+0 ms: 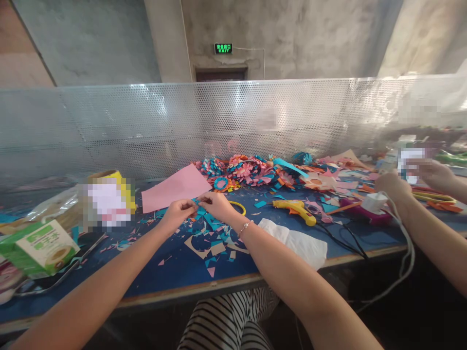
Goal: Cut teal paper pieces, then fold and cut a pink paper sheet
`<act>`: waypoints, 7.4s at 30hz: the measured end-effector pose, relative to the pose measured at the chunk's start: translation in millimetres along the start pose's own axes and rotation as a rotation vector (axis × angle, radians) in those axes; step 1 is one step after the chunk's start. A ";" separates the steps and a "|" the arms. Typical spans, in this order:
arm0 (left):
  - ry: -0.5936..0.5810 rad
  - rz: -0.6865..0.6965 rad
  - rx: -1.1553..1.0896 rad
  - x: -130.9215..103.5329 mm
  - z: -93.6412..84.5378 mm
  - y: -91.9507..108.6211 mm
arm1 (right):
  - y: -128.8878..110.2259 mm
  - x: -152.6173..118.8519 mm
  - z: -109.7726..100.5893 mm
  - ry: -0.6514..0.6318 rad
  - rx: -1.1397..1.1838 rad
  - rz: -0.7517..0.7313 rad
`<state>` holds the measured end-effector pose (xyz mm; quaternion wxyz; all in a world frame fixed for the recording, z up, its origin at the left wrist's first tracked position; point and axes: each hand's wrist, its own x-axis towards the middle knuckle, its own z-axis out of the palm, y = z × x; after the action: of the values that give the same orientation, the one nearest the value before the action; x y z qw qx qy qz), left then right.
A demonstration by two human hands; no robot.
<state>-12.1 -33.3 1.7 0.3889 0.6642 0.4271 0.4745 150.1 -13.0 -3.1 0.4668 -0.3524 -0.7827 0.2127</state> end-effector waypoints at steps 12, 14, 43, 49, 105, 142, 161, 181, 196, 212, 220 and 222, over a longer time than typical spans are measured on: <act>0.102 -0.025 -0.177 5.4 -0.9 -5.3 | -0.5 -4.4 -2.3 -0.011 0.070 -0.276; 0.106 -0.055 -0.214 3.9 1.2 -2.7 | 0.0 -4.3 -2.3 0.009 0.028 -0.331; 0.143 -0.047 -0.296 -1.3 8.4 -0.9 | 11.3 0.8 7.7 0.115 0.202 -0.032; 0.150 0.006 -0.231 -0.6 7.4 -1.7 | 11.9 0.6 9.0 0.112 0.246 -0.012; 0.119 -0.095 -0.395 0.1 9.3 -0.3 | 5.6 2.8 13.5 0.131 0.413 0.120; -0.020 0.125 0.179 -0.1 1.1 -1.6 | 13.0 7.9 10.4 0.089 0.372 0.132; 0.017 -0.095 -0.240 2.1 4.5 0.4 | 10.5 7.7 9.6 0.031 0.407 0.040; 0.041 -0.254 -0.596 3.0 -2.2 6.6 | 16.2 5.1 4.7 0.059 0.190 -0.247; 0.073 -0.108 -0.549 4.0 -1.2 -2.4 | 4.9 2.2 8.2 0.037 0.418 0.029; 0.074 -0.095 -0.544 2.5 0.9 0.3 | 3.7 1.9 8.2 0.048 0.531 0.057; 0.074 -0.093 -0.532 2.3 0.9 -0.8 | 4.2 1.7 9.4 0.060 0.554 0.047; 0.072 -0.096 -0.536 2.4 0.9 -1.0 | 4.5 1.7 9.7 0.062 0.556 0.050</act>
<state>-11.0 -30.8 1.3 0.5574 0.4995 0.3307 0.5748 142.6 -8.7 -9.7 0.5638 -0.2363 -0.6707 0.4200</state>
